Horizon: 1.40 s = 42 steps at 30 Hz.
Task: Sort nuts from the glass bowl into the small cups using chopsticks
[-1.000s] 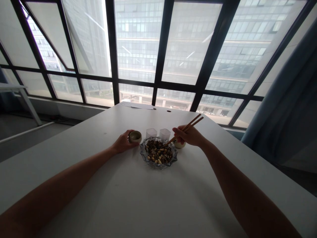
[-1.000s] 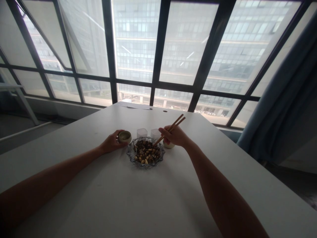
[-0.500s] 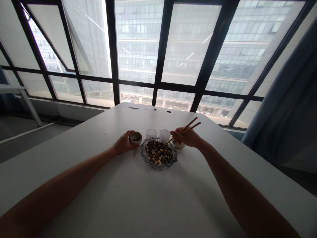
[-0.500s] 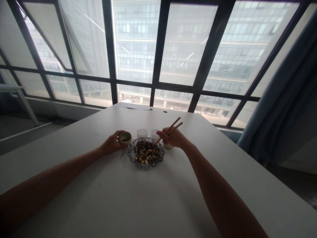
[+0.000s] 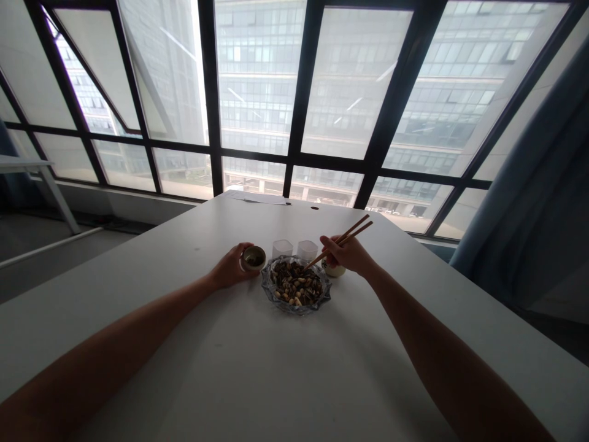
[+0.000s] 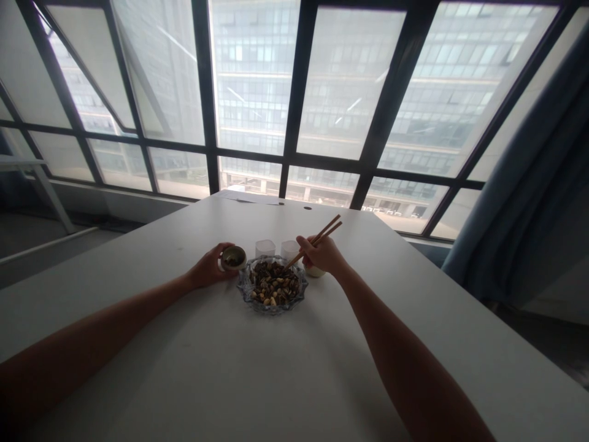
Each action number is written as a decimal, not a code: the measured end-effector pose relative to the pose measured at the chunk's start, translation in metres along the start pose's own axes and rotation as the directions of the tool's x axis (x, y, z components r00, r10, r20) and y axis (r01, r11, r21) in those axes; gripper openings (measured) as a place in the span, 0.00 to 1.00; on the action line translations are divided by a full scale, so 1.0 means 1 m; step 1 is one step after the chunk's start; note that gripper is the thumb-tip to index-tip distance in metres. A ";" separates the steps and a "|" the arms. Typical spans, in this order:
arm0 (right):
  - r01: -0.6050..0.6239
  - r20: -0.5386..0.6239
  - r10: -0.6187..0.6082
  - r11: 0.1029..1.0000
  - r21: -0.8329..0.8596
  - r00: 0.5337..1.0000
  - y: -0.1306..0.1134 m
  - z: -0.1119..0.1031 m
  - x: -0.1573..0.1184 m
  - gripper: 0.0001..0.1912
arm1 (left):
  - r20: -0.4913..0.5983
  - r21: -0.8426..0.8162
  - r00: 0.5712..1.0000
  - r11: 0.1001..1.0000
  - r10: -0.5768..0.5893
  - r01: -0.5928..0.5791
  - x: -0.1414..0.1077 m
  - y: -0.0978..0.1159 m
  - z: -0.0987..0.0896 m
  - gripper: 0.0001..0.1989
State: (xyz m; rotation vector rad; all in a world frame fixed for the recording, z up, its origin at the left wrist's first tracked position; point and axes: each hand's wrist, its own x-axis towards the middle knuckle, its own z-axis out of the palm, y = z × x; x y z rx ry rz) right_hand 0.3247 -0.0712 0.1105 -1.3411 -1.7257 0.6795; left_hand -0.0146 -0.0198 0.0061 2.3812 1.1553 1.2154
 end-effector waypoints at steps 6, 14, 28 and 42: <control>0.025 0.019 -0.026 1.000 0.014 0.999 -0.001 -0.001 -0.001 0.31 | 0.006 0.025 1.000 1.000 0.004 -0.004 -0.001 -0.001 0.002 0.37; 0.034 -0.007 -0.034 0.999 0.015 0.999 -0.007 -0.006 -0.002 0.33 | -0.003 0.004 1.000 1.000 0.008 -0.008 -0.001 -0.001 0.001 0.36; -0.031 -0.002 0.032 0.996 0.086 0.999 -0.008 -0.010 -0.001 0.35 | 0.012 0.010 1.000 1.000 0.020 -0.020 -0.002 -0.001 0.001 0.37; 0.040 -0.081 -0.032 0.994 0.102 0.996 -0.002 0.004 0.000 0.32 | -0.008 -0.015 0.999 0.999 0.045 -0.045 -0.001 -0.005 0.003 0.36</control>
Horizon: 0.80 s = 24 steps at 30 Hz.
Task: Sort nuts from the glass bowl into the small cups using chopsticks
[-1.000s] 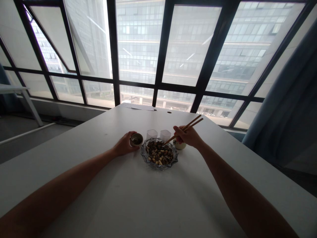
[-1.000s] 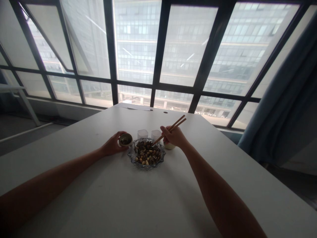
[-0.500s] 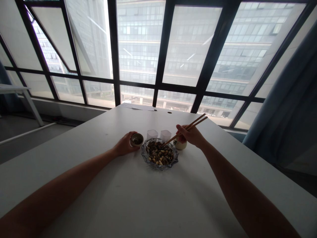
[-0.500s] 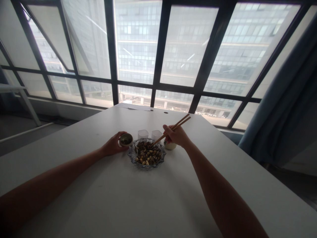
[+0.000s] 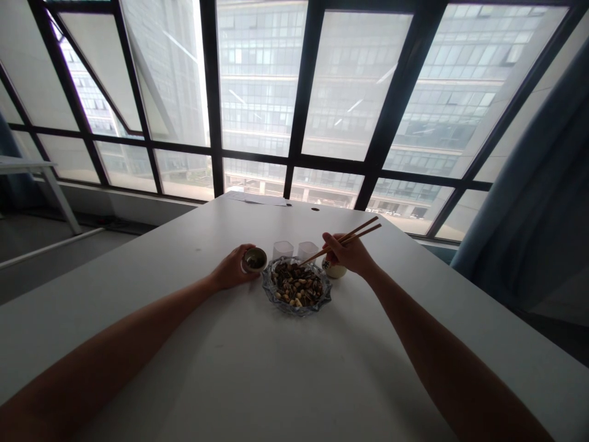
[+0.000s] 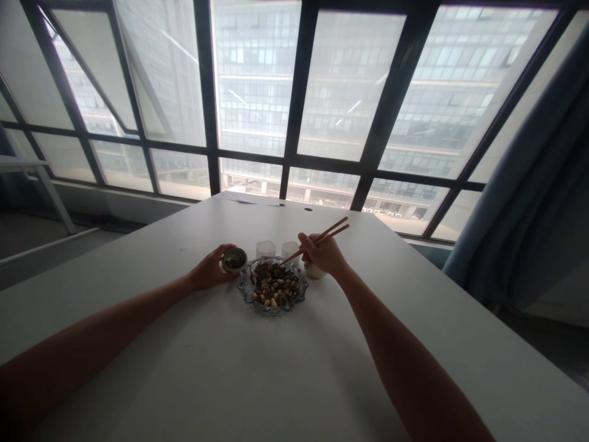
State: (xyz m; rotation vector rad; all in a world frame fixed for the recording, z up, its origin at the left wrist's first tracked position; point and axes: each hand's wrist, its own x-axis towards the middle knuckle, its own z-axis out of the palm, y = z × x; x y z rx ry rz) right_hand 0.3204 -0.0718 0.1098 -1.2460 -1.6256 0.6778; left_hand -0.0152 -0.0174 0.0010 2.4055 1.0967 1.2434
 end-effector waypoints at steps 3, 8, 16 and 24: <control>-0.010 -0.008 0.010 1.000 0.012 1.000 0.006 0.005 0.001 0.32 | 0.002 -0.002 1.000 1.000 0.004 -0.004 0.000 0.000 0.000 0.36; -0.007 0.011 0.006 0.999 0.049 1.000 0.009 0.010 0.002 0.31 | 0.019 -0.006 1.000 1.000 0.009 -0.009 0.000 -0.001 0.001 0.36; 0.020 -0.001 -0.020 0.995 0.096 1.000 0.006 0.010 -0.001 0.34 | 0.004 -0.009 0.999 0.999 0.035 -0.035 0.001 0.000 0.001 0.36; 0.085 -0.166 -0.043 0.963 0.257 0.985 -0.022 0.024 -0.006 0.33 | -0.009 -0.026 1.000 0.999 0.026 -0.026 0.001 0.002 0.003 0.36</control>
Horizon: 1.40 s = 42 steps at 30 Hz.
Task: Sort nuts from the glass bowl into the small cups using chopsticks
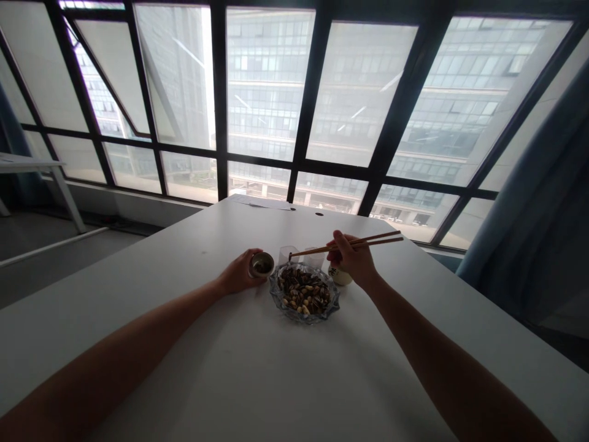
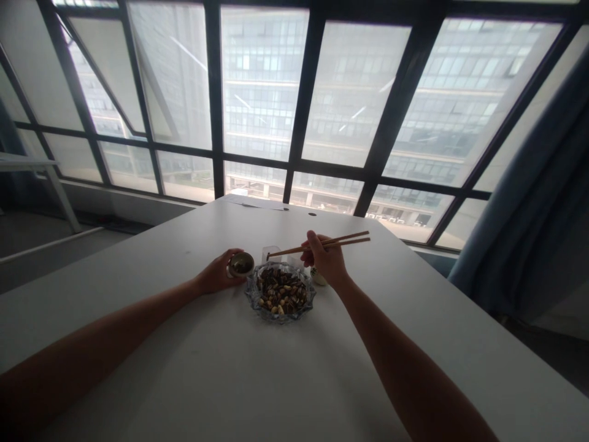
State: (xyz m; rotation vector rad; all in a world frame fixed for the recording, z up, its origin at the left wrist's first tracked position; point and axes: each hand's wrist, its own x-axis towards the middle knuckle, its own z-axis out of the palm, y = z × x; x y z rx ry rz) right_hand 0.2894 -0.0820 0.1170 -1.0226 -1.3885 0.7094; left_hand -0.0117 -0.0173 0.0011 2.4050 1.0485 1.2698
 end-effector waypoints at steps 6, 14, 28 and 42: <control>0.093 0.208 -0.083 0.995 -0.039 0.975 0.005 0.050 -0.002 0.31 | -0.024 -0.009 1.000 1.000 0.008 -0.009 0.000 0.003 0.000 0.36; 0.091 0.136 -0.080 0.993 -0.078 0.987 0.007 0.032 0.005 0.33 | -0.004 0.005 1.000 1.000 -0.024 0.024 -0.001 0.002 0.001 0.36; 0.043 0.356 0.071 0.952 -0.303 0.932 0.001 0.019 -0.007 0.28 | -0.016 0.007 1.000 1.000 -0.021 0.021 -0.002 -0.001 0.001 0.37; 0.096 0.362 0.029 0.942 -0.322 0.932 -0.001 0.020 -0.011 0.28 | -0.005 0.018 1.000 1.000 -0.026 0.026 -0.001 0.000 0.000 0.37</control>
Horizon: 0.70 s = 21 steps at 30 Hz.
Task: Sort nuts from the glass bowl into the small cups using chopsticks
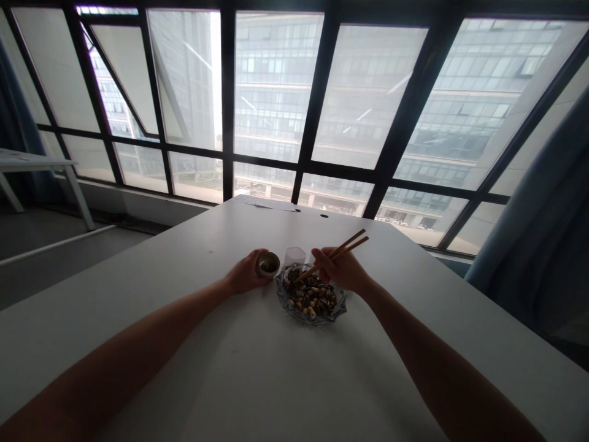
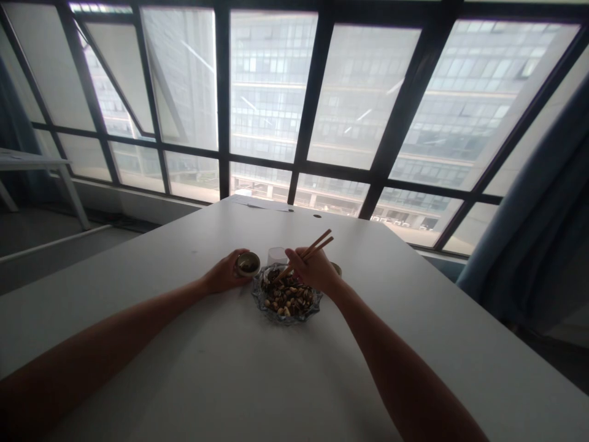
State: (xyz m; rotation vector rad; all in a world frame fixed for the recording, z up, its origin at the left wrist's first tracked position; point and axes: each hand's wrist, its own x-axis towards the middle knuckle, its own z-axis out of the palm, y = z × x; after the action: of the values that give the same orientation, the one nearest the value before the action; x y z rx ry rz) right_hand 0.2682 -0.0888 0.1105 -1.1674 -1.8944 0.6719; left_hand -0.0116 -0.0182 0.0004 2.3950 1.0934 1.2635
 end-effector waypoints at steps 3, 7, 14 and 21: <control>-0.028 -0.010 0.029 0.999 0.039 1.000 -0.003 -0.006 0.001 0.31 | 0.001 -0.005 1.000 1.000 0.003 -0.003 0.000 -0.001 0.000 0.37; 0.003 -0.129 0.014 0.992 0.128 0.992 -0.005 -0.002 0.002 0.34 | -0.009 -0.017 1.000 1.000 0.006 -0.006 0.000 0.001 0.000 0.37; 0.139 -0.187 -0.119 0.985 0.099 0.975 0.012 0.032 0.001 0.28 | 0.008 -0.014 1.000 1.000 0.019 -0.019 0.000 0.003 -0.002 0.36; 0.104 -0.263 -0.058 0.981 0.166 0.963 0.002 0.003 0.004 0.33 | 0.008 -0.008 1.000 1.000 0.005 -0.005 0.000 0.001 0.000 0.36</control>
State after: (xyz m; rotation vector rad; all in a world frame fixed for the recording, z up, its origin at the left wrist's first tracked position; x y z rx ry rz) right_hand 0.2657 -0.0842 0.1093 -1.0047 -1.6199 0.6005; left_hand -0.0110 -0.0187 0.0008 2.3968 1.0791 1.2559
